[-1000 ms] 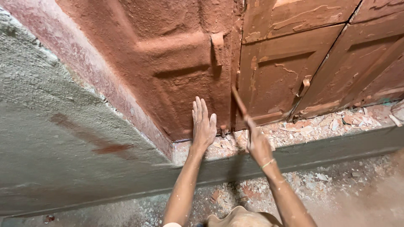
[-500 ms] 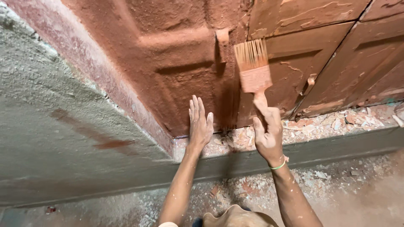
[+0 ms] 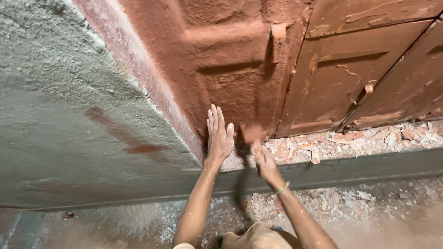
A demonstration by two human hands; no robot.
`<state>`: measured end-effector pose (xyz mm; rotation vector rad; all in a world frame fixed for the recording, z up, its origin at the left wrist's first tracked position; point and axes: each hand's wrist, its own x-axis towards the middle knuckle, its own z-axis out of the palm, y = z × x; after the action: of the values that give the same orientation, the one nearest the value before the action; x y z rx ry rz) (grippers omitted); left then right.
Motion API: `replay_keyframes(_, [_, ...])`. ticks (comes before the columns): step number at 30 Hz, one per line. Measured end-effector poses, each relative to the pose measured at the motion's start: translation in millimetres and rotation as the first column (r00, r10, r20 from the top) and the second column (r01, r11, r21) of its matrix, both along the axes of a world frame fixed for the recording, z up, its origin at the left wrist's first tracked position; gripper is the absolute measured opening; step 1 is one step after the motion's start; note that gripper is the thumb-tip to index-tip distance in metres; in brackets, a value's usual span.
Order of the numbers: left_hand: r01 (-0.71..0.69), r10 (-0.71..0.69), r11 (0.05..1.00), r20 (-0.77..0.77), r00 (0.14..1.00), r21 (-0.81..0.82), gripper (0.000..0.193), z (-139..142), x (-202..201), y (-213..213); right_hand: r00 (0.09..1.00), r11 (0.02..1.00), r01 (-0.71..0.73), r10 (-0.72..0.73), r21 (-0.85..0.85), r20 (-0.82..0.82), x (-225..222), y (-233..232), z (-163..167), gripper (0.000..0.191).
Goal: The person paints a wooden paneled door with reddish-brown paint using a wide brush, steadying the door with their other hand. They work across different panels and edges of the door, reloading the brush from a paint container on the ledge and brushing paint over the recessed panels and frame areas.
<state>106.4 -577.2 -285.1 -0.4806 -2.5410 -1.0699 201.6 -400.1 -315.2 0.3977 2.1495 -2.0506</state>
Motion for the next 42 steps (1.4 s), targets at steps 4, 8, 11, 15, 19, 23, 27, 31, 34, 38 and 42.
replay_keyframes(4, [-0.004,0.004,1.000,-0.011,1.000,-0.008,0.071,2.7,0.7,-10.6,0.691,0.999,-0.034,0.018,-0.007,-0.723,-8.9,-2.3,15.2,0.025])
replay_keyframes(8, [-0.006,0.006,1.000,-0.029,1.000,-0.013,0.072,8.1,-0.1,-22.8,0.656,0.989,-0.054,-0.070,-0.139,-0.752,-14.7,-13.1,25.0,0.021])
replay_keyframes(11, [-0.001,0.001,1.000,-0.034,0.999,-0.001,0.072,9.9,-1.4,-31.3,0.598,0.998,0.065,-0.033,0.006,-0.801,-17.2,-29.6,15.9,0.020])
replay_keyframes(15, [0.011,-0.011,1.000,-0.008,1.000,-0.010,0.072,5.6,2.4,-37.5,0.922,0.990,0.060,-0.006,0.127,-0.387,-12.4,-54.6,5.1,0.029])
replay_keyframes(19, [0.012,-0.012,1.000,-0.003,1.000,-0.008,0.072,7.8,-0.2,-43.3,0.989,0.998,0.001,0.008,-0.060,0.148,-9.4,-68.8,6.7,0.032])
replay_keyframes(23, [0.014,-0.014,1.000,0.009,1.000,-0.011,0.072,13.7,-3.1,-47.8,0.544,0.977,0.077,0.126,0.199,-0.829,-12.5,-71.8,17.2,0.020])
replay_keyframes(27, [0.006,-0.006,1.000,-0.032,0.999,0.000,0.071,16.8,-4.2,-50.2,0.656,0.999,0.037,-0.009,0.020,-0.755,-18.0,-72.9,28.8,0.023])
replay_keyframes(31, [0.008,-0.007,1.000,-0.042,0.999,0.009,0.070,14.6,-3.3,-54.0,0.713,0.997,0.066,-0.072,-0.036,-0.698,-20.2,-80.3,30.2,0.022])
replay_keyframes(34, [0.004,-0.004,1.000,-0.026,1.000,0.017,0.071,12.0,-2.5,-59.0,0.813,0.997,0.077,-0.048,0.025,-0.580,-17.9,-90.8,24.1,0.022])
replay_keyframes(38, [0.003,-0.002,1.000,-0.023,1.000,0.006,0.071,8.3,-1.6,-67.6,0.994,1.000,-0.013,0.013,0.005,-0.111,-12.8,-104.9,13.7,0.025])
replay_keyframes(42, [-0.008,0.008,1.000,-0.028,1.000,0.007,0.071,6.7,-4.5,-73.6,0.999,0.995,-0.052,0.051,-0.081,-0.006,-13.0,-112.1,7.9,0.031])
